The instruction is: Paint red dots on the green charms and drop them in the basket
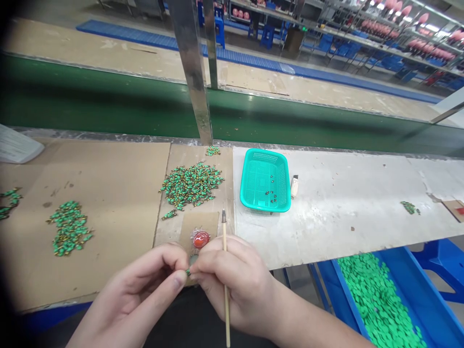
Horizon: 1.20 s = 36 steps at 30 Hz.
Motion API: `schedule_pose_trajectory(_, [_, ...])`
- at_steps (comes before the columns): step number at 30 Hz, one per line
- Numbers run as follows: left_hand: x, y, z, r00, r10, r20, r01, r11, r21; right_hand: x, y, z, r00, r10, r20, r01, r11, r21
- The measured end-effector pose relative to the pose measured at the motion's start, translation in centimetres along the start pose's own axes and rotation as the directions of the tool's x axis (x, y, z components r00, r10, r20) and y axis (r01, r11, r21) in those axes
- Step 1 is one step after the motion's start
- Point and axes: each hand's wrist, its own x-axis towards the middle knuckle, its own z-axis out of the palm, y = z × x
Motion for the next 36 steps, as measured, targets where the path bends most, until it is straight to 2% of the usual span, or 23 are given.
schedule_pose_trajectory(5, [0.2,0.2,0.3,1.000,-0.024,-0.004,0.024,0.999,-0.033,-0.2,0.3,0.3,1.000,0.009,-0.024,-0.009,1.000,0.003])
schedule_pose_trajectory(13, [-0.8,-1.2,0.7,0.998,-0.069,0.014,0.070,0.994,-0.081,-1.5,0.4,1.1,0.999,0.011,-0.050,-0.012,1.000,-0.020])
schedule_pose_trajectory(19, [-1.8,-0.7,0.8,0.993,-0.104,0.051,0.110,0.987,-0.118,-2.5,-0.6,1.6,0.997,-0.018,-0.077,0.015,0.999,-0.043])
schedule_pose_trajectory(23, [-2.6,-0.4,0.8,0.994,-0.089,0.062,0.096,0.988,-0.121,-2.8,-1.2,2.0,0.996,-0.021,-0.086,0.016,0.998,-0.068])
schedule_pose_trajectory(26, [-2.5,-0.8,0.6,0.998,-0.038,0.044,0.040,0.998,-0.042,-3.0,-1.2,2.0,0.997,-0.009,-0.082,0.001,0.995,-0.095])
schedule_pose_trajectory(30, [0.1,-2.0,-0.7,0.995,0.071,-0.072,-0.059,0.987,0.148,-3.3,-0.5,1.3,0.989,0.023,-0.147,-0.053,0.977,-0.205])
schedule_pose_trajectory(33, [4.4,-3.0,-2.2,0.955,0.197,-0.223,-0.116,0.937,0.328,-3.5,0.4,0.2,0.968,0.084,-0.237,-0.150,0.950,-0.274])
schedule_pose_trajectory(36, [9.5,-3.7,-3.3,0.921,0.295,-0.256,-0.137,0.858,0.495,-3.8,1.4,-1.0,0.966,0.138,-0.218,-0.199,0.936,-0.290])
